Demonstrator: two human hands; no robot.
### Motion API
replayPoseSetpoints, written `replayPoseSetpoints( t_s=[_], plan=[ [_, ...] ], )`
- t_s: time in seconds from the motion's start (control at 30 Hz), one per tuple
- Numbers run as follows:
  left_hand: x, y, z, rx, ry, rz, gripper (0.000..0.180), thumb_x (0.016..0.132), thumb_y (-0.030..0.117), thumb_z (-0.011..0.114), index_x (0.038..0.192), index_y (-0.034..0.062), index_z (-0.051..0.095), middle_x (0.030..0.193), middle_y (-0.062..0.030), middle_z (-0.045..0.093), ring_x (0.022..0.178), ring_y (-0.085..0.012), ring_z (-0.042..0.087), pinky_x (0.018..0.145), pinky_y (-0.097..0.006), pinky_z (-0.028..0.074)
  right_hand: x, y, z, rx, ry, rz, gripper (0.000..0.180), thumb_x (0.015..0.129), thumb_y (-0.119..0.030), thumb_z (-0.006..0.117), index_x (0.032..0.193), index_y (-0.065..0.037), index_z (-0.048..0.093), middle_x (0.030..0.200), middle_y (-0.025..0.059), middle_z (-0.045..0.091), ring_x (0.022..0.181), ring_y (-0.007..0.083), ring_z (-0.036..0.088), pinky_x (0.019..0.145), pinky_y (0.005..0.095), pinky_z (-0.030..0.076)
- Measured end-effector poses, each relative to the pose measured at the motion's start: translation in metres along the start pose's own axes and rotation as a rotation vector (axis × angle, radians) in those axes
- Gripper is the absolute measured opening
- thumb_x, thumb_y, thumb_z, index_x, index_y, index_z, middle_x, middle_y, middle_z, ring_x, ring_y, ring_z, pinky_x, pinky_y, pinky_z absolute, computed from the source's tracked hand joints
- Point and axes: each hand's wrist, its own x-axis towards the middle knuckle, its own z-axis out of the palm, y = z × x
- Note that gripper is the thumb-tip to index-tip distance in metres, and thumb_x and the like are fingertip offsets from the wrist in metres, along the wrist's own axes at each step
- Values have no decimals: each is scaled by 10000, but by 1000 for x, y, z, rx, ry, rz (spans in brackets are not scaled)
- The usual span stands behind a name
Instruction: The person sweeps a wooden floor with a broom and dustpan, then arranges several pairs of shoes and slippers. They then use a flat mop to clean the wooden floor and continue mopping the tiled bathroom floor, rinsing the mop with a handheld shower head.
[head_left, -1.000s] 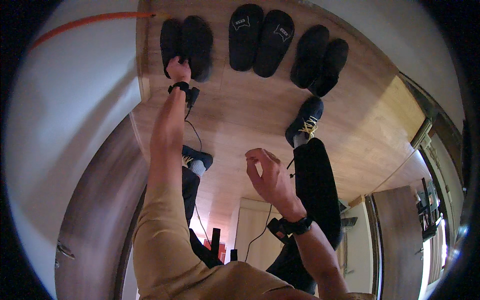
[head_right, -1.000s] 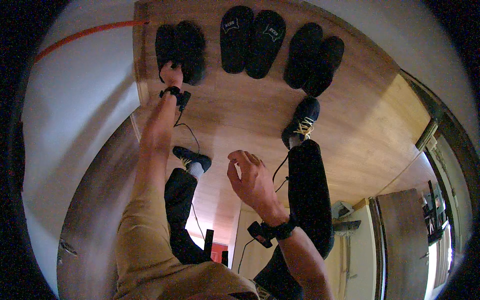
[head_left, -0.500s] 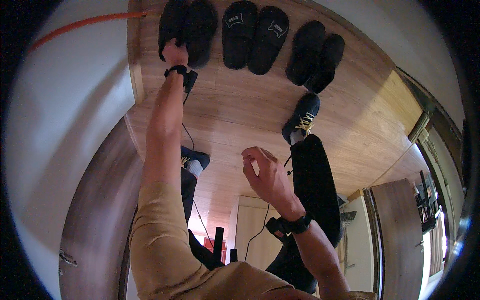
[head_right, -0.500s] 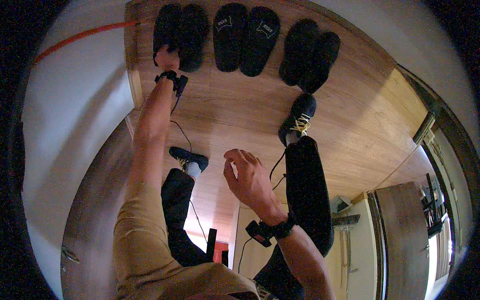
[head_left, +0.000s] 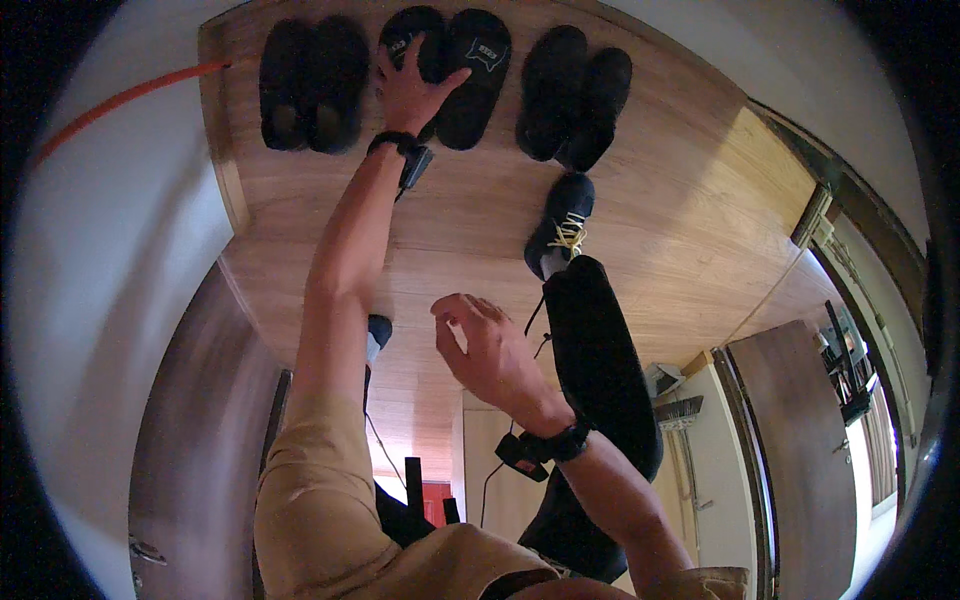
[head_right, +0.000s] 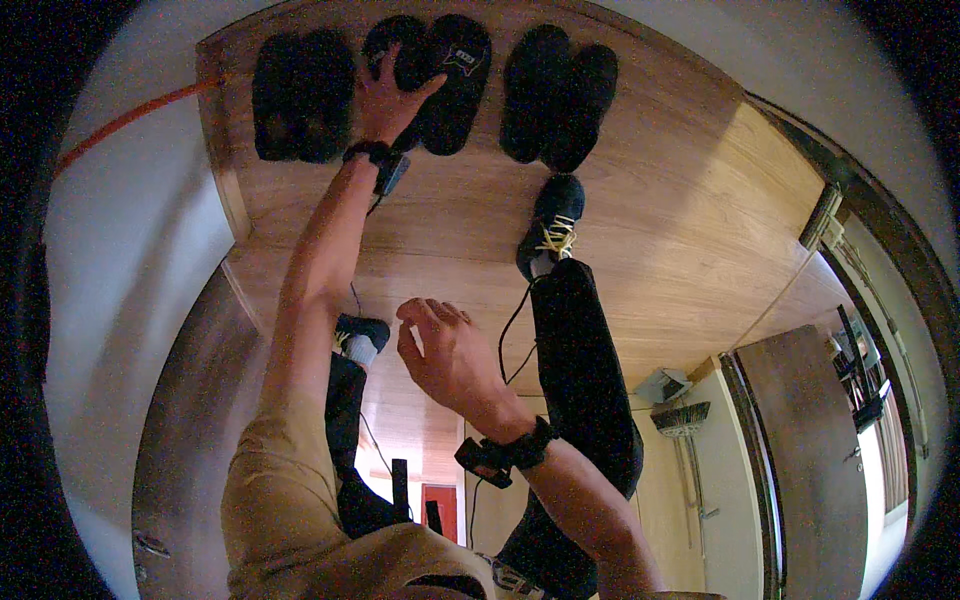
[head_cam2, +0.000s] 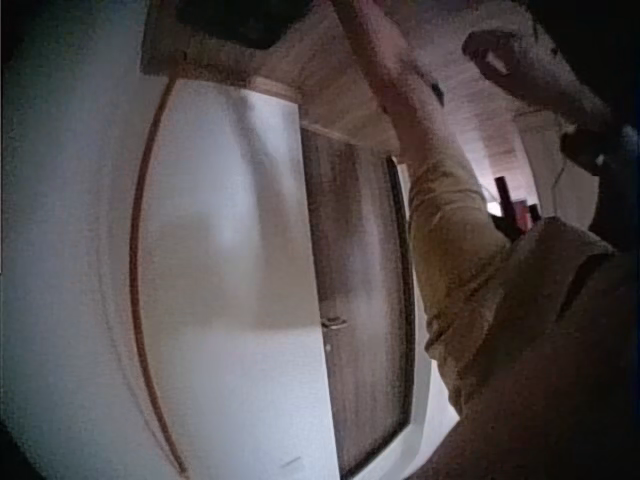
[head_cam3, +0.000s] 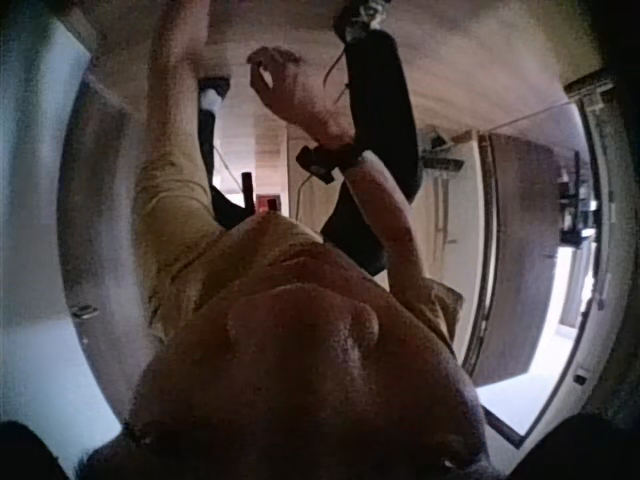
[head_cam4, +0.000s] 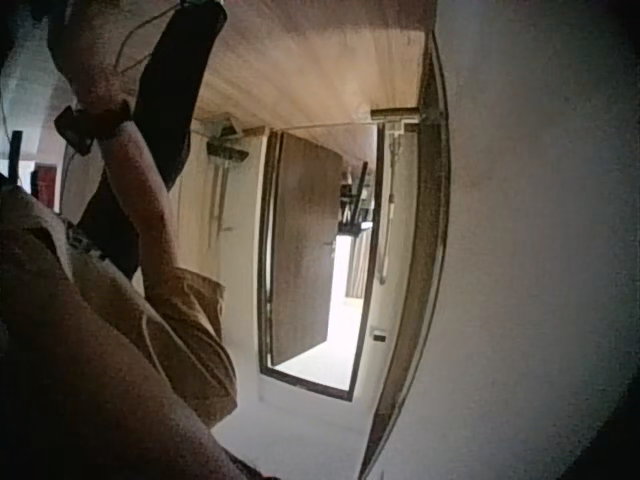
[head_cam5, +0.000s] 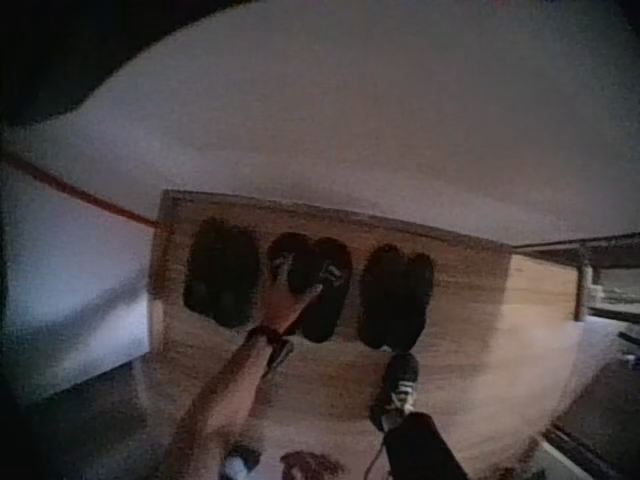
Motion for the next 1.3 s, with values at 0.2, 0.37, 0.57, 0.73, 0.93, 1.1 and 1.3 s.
replayPoseSetpoints(
  t_s=[0.2, 0.37, 0.57, 0.73, 0.93, 1.1, 1.3],
  plan=[
    [3, 20, 15, 18, 28, -87, 985, 649, 747, 782, 1485, 356, 436, 1625, -259, 119, 1395, -611, 234, 1030, -757, 339, -2, 4, -8, 26, 7, -36, 136, 922, -86, 591, 1045, -28, 604, 957, 178, 682, 883, 381, 656, 808, 471, 524],
    [-4, 21, 17, 91, -27, -125, 984, 661, 749, 770, 1487, 336, 428, 1606, -277, 170, 1413, -591, 229, 1040, -775, 304, -7, 8, -13, 37, 22, -41, 133, 915, -72, 594, 1039, -25, 599, 939, 182, 677, 879, 392, 651, 806, 473, 521],
    [-25, -3, 0, -33, 257, 1, 912, 779, 622, 762, 1452, 102, 433, 1555, -289, 291, 1431, -499, 277, 1137, -629, 291, -10, 11, -12, 63, 40, -75, 128, 906, -56, 603, 1031, -28, 599, 929, 178, 681, 879, 386, 655, 791, 472, 520],
    [-43, -88, -83, 216, 218, 101, 819, 818, 502, 784, 1426, 68, 450, 1544, -285, 308, 1373, -451, 364, 1101, -579, 345, -14, 15, -11, 76, 36, -63, 134, 905, -59, 610, 1034, -24, 604, 919, 179, 684, 889, 382, 661, 801, 473, 519],
    [-43, -165, -158, 352, -284, 143, 759, 820, 521, 784, 1344, 61, 484, 1398, -240, 544, 1241, -422, 540, 1067, -502, 413, -21, 13, -6, 45, 19, -73, 128, 909, -60, 609, 1027, -11, 616, 940, 184, 693, 889, 384, 669, 806, 466, 530],
    [-53, -178, -168, 412, -310, 142, 754, 833, 483, 786, 1356, 68, 434, 1276, -227, 642, 1188, -422, 594, 1072, -485, 428, -21, 13, 0, 73, 18, -59, 128, 916, -65, 602, 1028, -5, 619, 935, 195, 692, 882, 392, 667, 790, 474, 528],
    [-66, -189, -156, 361, -290, 72, 690, 834, 405, 802, 1338, 78, 463, 1286, -201, 633, 1148, -390, 618, 1025, -472, 470, -26, 22, 8, 33, -12, -73, 132, 927, -77, 588, 1032, -3, 615, 932, 193, 689, 885, 394, 664, 803, 479, 523]
  ],
)
